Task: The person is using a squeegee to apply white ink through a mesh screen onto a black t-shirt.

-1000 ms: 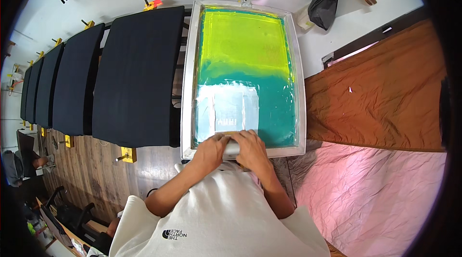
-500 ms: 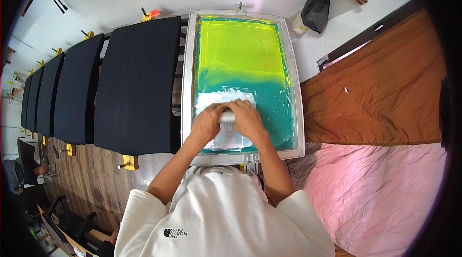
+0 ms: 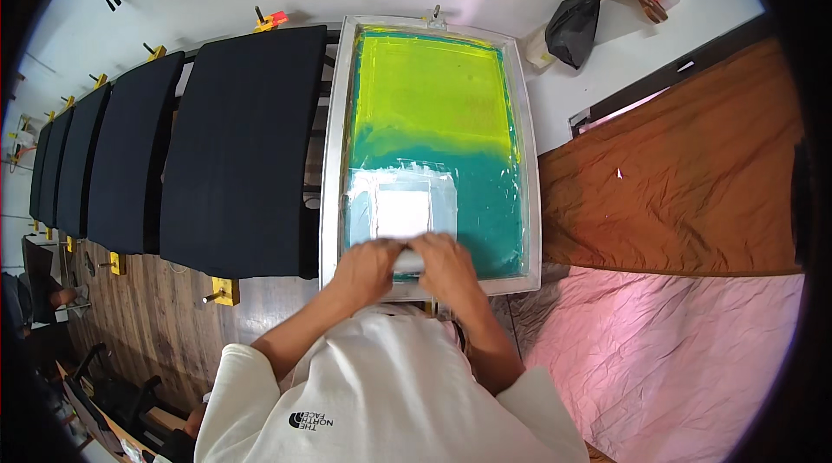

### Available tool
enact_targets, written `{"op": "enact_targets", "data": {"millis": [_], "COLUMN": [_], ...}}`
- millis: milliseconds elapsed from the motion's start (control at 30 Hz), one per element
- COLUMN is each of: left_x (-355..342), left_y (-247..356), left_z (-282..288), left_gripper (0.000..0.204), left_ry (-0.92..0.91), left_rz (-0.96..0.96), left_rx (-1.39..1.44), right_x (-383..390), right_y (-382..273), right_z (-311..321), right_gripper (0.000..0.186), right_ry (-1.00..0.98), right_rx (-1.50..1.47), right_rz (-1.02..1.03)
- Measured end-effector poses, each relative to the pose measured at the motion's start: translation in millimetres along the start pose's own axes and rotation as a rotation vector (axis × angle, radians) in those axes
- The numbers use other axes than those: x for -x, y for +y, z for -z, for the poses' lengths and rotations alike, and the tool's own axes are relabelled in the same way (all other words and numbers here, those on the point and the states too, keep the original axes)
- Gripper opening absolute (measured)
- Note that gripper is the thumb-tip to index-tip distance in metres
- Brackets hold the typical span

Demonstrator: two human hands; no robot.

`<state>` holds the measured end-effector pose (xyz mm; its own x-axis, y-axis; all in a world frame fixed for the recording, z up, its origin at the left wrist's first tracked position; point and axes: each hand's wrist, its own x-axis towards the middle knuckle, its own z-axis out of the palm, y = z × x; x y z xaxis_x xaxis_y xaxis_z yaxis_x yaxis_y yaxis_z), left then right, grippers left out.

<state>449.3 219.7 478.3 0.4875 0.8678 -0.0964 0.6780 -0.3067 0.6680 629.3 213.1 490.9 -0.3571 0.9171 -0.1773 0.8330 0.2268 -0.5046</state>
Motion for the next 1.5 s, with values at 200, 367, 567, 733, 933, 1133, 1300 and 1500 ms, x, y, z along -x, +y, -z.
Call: {"op": "enact_targets", "data": {"millis": [200,367,567,733,933,1133,1300,1500], "left_x": [-79.7,-60.3,19.8,21.1,-42.9,-6.3,41.1,0.4], "left_y": [-34.9,-31.6,-10.9,16.6,-16.5,-25.9,-2.9,-8.8], "left_z": [12.1,0.1,-32.2,-1.2,1.9,-33.1,-36.4,-2.9], "left_gripper": [0.034,0.035,0.044,0.035,0.031,0.058,0.062,0.052], "left_ry": [0.19,0.095,0.101,-0.176,0.194,0.156,0.014,-0.115], "left_rz": [0.01,0.049,-0.075,0.062,-0.005,-0.075,-0.06,0.021], "left_rx": [-0.041,-0.036,-0.065,-0.031,-0.052,-0.11,-0.108,0.004], "right_x": [-87.4,-68.6,14.0,24.4,-51.7,-17.0,41.8,-3.8], "right_y": [31.5,37.2,10.4,-1.1,19.7,23.1,-5.0,3.0], "right_z": [14.5,-4.7,-31.3,-10.5,3.7,-32.7,-32.2,-5.4], "right_gripper": [0.034,0.042,0.053,0.047,0.034,0.041,0.039,0.035], "right_ry": [0.095,0.082,0.126,-0.076,0.119,0.252,0.151,0.022], "right_rx": [0.055,-0.022,-0.059,-0.048,0.123,0.031,-0.002,-0.011], "right_rz": [0.003,0.021,0.031,-0.03,0.079,0.136,0.054,0.0]}}
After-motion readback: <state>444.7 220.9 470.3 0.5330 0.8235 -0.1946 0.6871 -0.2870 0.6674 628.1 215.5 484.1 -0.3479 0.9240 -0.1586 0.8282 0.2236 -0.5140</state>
